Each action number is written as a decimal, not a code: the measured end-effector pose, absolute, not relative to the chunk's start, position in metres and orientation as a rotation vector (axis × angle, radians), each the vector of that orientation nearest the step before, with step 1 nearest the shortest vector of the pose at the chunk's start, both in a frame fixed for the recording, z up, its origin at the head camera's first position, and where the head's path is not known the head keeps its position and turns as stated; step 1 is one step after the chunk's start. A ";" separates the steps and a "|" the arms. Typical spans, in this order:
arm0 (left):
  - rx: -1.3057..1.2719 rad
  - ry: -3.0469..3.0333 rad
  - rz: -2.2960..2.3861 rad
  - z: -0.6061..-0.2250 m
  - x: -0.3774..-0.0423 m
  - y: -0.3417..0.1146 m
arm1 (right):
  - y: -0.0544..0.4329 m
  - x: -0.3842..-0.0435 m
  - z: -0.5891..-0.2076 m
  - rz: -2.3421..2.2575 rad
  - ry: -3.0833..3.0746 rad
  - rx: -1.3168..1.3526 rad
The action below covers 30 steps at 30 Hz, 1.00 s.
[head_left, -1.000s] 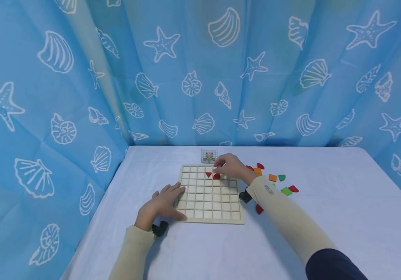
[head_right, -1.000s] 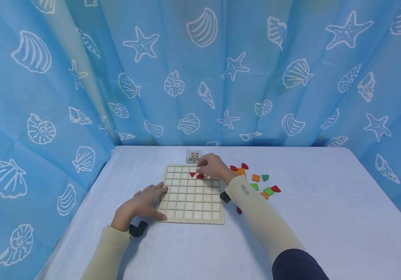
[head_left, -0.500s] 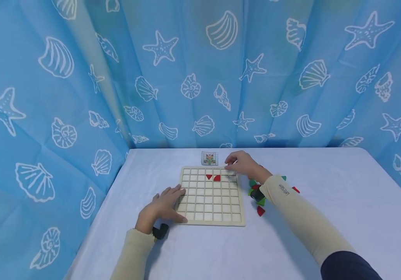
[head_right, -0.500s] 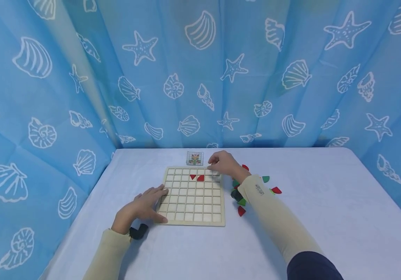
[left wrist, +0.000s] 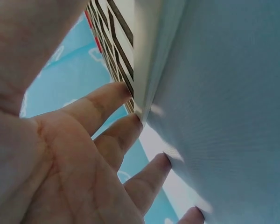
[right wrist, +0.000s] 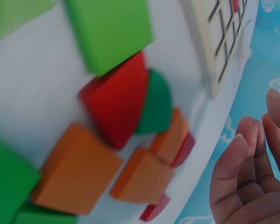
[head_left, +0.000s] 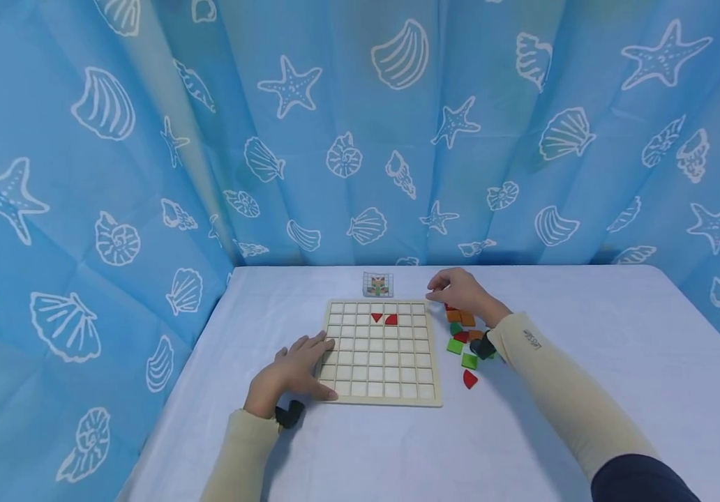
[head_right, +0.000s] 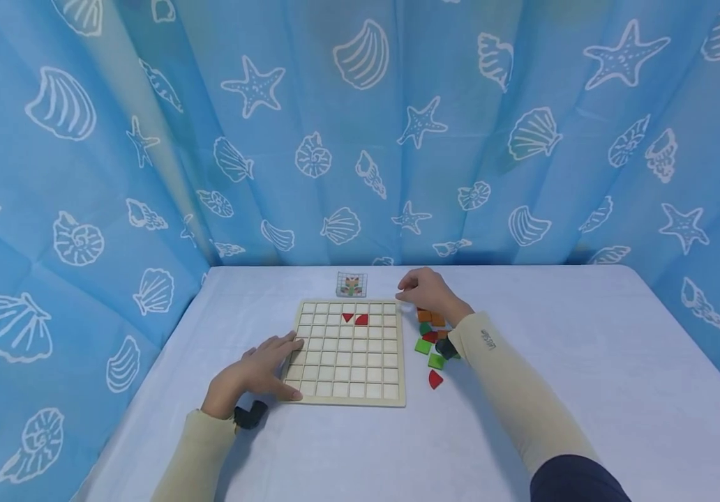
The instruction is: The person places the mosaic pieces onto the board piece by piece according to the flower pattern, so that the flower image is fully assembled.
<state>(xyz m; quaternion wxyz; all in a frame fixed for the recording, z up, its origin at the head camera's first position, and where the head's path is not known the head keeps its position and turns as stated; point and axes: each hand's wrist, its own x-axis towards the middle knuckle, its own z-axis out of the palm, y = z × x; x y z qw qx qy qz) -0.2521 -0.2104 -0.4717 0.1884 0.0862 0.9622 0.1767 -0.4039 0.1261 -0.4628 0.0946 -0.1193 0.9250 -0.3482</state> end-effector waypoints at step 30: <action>0.251 2.718 0.499 -0.470 -0.252 -0.211 | 0.162 -0.403 -0.474 -0.999 2.702 -0.176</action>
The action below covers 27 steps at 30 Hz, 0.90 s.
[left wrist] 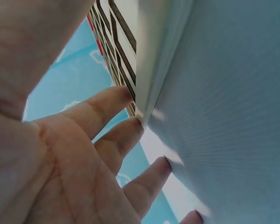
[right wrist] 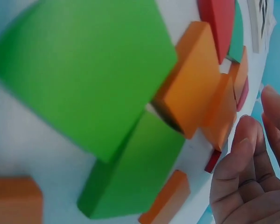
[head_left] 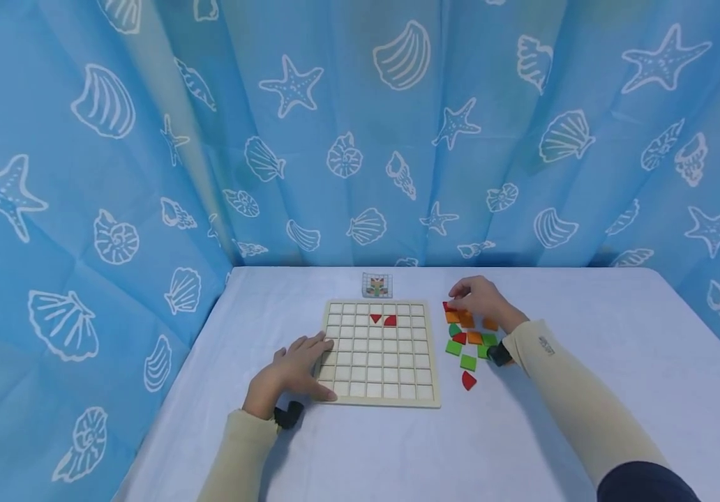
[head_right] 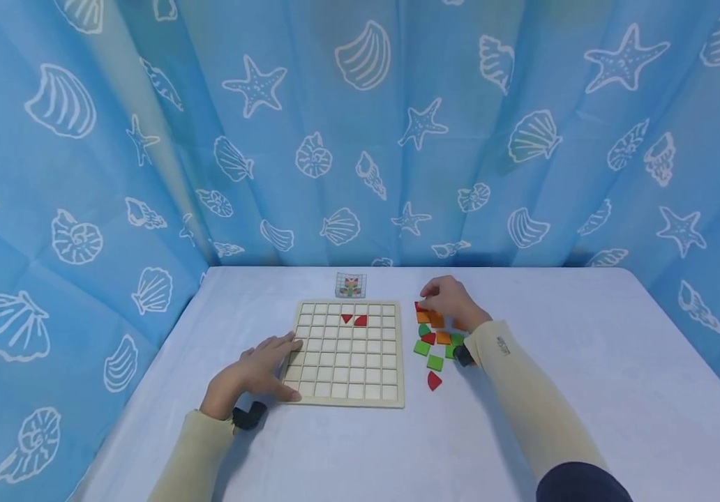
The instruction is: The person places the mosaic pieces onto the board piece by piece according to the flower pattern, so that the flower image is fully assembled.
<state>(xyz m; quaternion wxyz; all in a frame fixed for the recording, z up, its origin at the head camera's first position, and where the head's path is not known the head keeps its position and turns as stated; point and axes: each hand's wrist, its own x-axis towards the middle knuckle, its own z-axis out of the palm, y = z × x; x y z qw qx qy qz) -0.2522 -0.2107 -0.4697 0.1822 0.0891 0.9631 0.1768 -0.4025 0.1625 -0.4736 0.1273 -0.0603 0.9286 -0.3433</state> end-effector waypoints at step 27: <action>0.238 2.724 0.473 -0.469 -0.249 -0.208 | 0.154 -0.406 -0.481 -0.920 2.658 -0.102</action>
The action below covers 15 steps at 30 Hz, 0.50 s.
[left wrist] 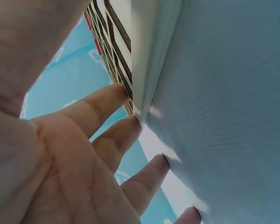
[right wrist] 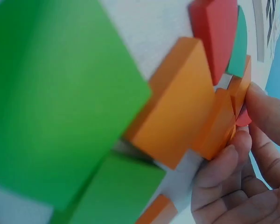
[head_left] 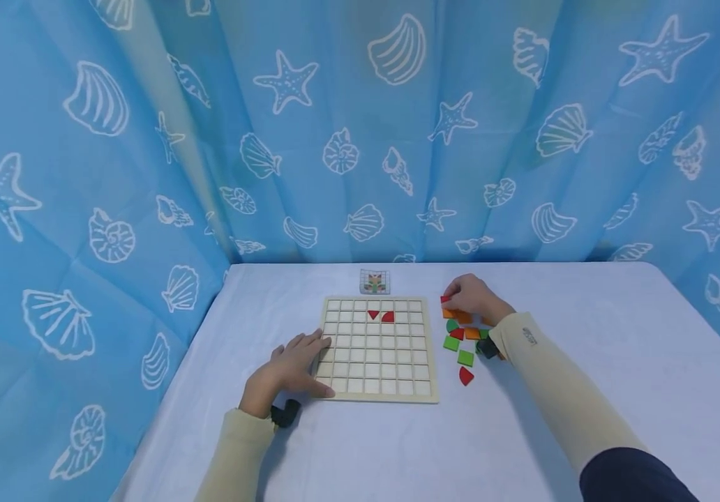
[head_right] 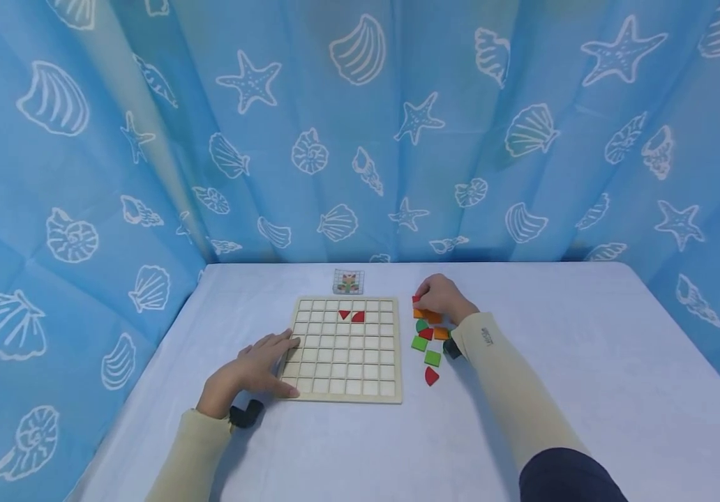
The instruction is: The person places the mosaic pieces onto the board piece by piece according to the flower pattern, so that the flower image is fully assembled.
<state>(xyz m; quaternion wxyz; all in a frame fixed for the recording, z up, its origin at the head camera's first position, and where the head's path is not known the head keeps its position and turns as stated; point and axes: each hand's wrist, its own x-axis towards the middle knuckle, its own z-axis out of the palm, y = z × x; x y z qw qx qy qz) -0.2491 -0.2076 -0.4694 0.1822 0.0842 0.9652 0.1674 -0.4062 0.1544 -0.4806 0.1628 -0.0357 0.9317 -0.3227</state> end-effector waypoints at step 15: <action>0.222 2.725 0.485 -0.473 -0.249 -0.208 | 0.156 -0.408 -0.466 -0.937 2.714 -0.250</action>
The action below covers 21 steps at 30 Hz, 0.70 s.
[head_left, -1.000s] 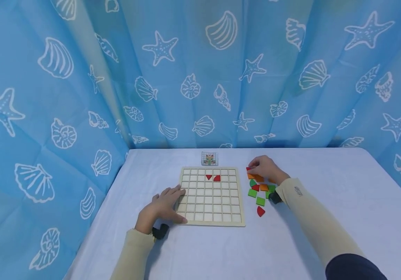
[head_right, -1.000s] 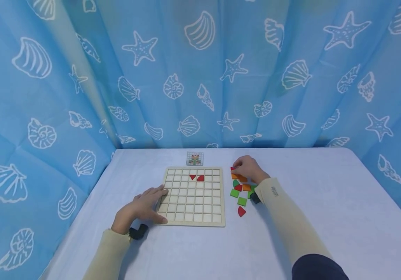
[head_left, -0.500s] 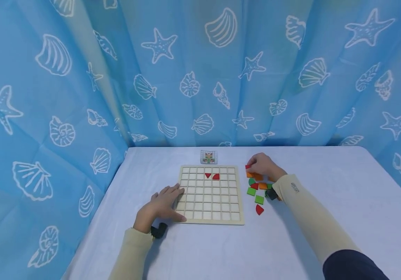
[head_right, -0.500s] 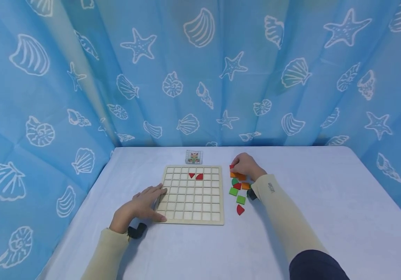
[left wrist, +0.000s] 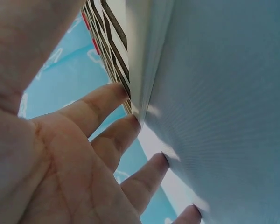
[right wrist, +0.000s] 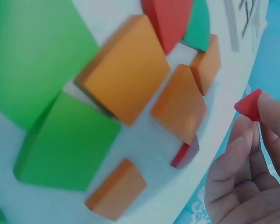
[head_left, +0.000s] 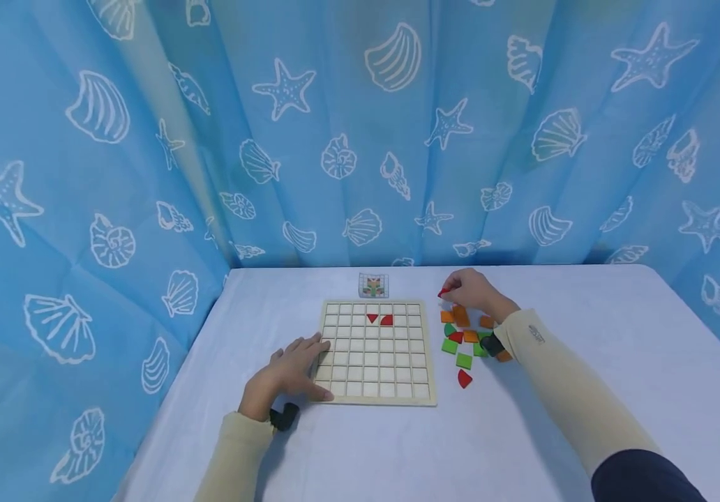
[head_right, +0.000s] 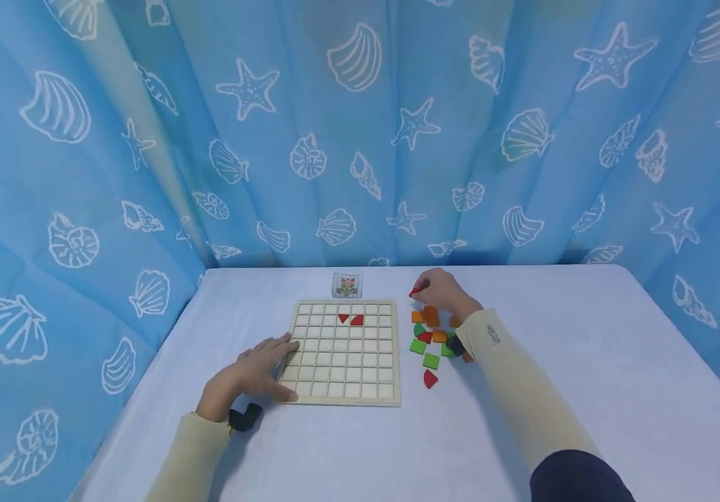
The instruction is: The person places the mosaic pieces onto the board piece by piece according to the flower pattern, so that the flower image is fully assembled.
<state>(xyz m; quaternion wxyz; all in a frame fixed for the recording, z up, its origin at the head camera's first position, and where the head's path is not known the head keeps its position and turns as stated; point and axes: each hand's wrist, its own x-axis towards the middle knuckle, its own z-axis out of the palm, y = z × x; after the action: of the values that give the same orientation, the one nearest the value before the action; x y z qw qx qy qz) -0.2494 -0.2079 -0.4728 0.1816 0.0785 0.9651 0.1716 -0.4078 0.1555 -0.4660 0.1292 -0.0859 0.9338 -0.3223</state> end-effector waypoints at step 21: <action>0.241 2.747 0.499 -0.474 -0.249 -0.210 | 0.133 -0.412 -0.464 -1.004 2.751 -0.327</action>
<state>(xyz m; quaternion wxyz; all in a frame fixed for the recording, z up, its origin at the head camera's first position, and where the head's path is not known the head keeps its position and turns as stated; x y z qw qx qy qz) -0.2488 -0.2098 -0.4740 0.1688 0.0849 0.9662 0.1754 -0.4119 0.1330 -0.4638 0.0971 -0.1106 0.9291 -0.3392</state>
